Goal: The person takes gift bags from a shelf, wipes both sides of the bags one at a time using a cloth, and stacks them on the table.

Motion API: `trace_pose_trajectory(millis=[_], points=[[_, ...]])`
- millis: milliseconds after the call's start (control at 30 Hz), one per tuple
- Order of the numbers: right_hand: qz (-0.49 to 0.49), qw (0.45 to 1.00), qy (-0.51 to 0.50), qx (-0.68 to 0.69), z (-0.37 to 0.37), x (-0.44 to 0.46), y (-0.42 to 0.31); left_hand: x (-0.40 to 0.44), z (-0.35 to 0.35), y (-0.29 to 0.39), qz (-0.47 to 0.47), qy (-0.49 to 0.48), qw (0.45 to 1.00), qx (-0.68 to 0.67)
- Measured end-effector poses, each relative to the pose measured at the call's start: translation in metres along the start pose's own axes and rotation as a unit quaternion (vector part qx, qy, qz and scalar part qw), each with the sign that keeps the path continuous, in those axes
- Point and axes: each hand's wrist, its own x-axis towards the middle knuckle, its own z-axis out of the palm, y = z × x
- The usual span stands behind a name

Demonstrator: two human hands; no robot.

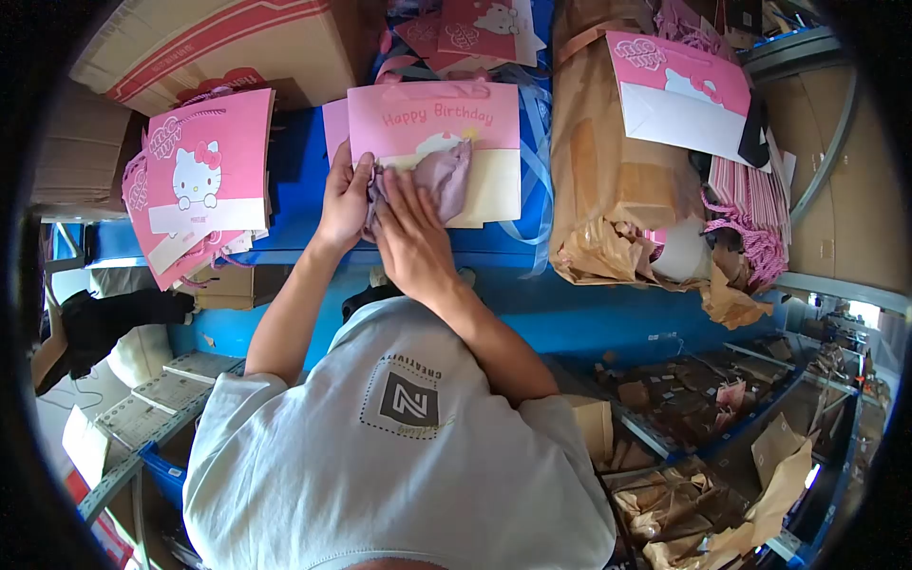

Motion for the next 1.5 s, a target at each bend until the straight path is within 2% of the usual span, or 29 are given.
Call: trace_pose_trajectory(millis=[100,167,233,267,333,400,567,767,900,933,1067,1100,1233,1267,1333,1400,1500], points=[[0.056,0.994,0.027,-0.085,-0.017,-0.003,0.015,-0.002,-0.003,0.001,-0.018,-0.009,1.000,-0.022],[0.060,0.992,0.039,-0.107,-0.024,-0.005,0.036,0.000,-0.006,-0.002,-0.003,-0.029,0.999,0.029],[0.098,0.989,0.064,-0.092,-0.033,-0.001,0.050,-0.001,-0.009,-0.003,0.005,-0.056,0.995,0.084],[0.079,0.992,0.080,-0.061,-0.036,0.000,0.057,-0.003,-0.009,0.000,0.007,-0.056,0.995,0.084],[0.055,0.993,0.100,-0.033,-0.040,0.002,0.065,-0.005,-0.011,0.006,0.014,-0.139,0.990,0.021],[0.056,0.986,0.131,0.084,-0.041,-0.001,0.068,-0.006,-0.013,0.013,0.020,-0.218,0.975,-0.042],[0.002,0.993,0.062,0.102,-0.035,0.025,0.056,-0.011,-0.009,0.023,0.030,-0.206,0.977,0.054],[-0.047,0.989,0.100,0.097,-0.031,0.092,0.050,-0.003,-0.016,0.006,0.072,-0.226,0.957,0.165],[-0.048,0.994,0.076,0.060,-0.026,0.134,0.061,-0.007,-0.008,0.028,-0.010,-0.195,0.966,0.172],[-0.051,0.994,0.078,0.061,-0.026,0.136,0.060,-0.006,-0.009,0.029,-0.007,-0.194,0.965,0.175],[-0.052,0.997,0.047,0.041,-0.024,0.115,0.051,-0.004,-0.015,0.013,-0.097,-0.164,0.967,0.170],[-0.047,0.997,0.037,0.040,-0.026,0.101,0.048,-0.006,-0.014,0.007,-0.095,-0.164,0.967,0.169],[-0.018,0.998,0.056,0.007,-0.035,0.033,0.052,0.003,-0.007,-0.010,0.106,-0.157,0.980,0.061],[-0.005,0.998,0.064,-0.016,-0.039,0.024,0.057,0.005,-0.007,-0.006,0.110,-0.161,0.979,0.061],[0.017,0.996,0.075,-0.041,-0.051,0.019,0.070,0.002,-0.009,0.005,0.047,-0.167,0.981,0.081],[0.070,0.993,0.090,-0.005,-0.065,0.027,0.086,-0.004,-0.008,0.013,-0.025,-0.179,0.978,0.101],[0.120,0.985,0.125,-0.010,-0.067,0.054,0.121,-0.007,-0.006,0.020,-0.054,-0.197,0.973,0.110]])
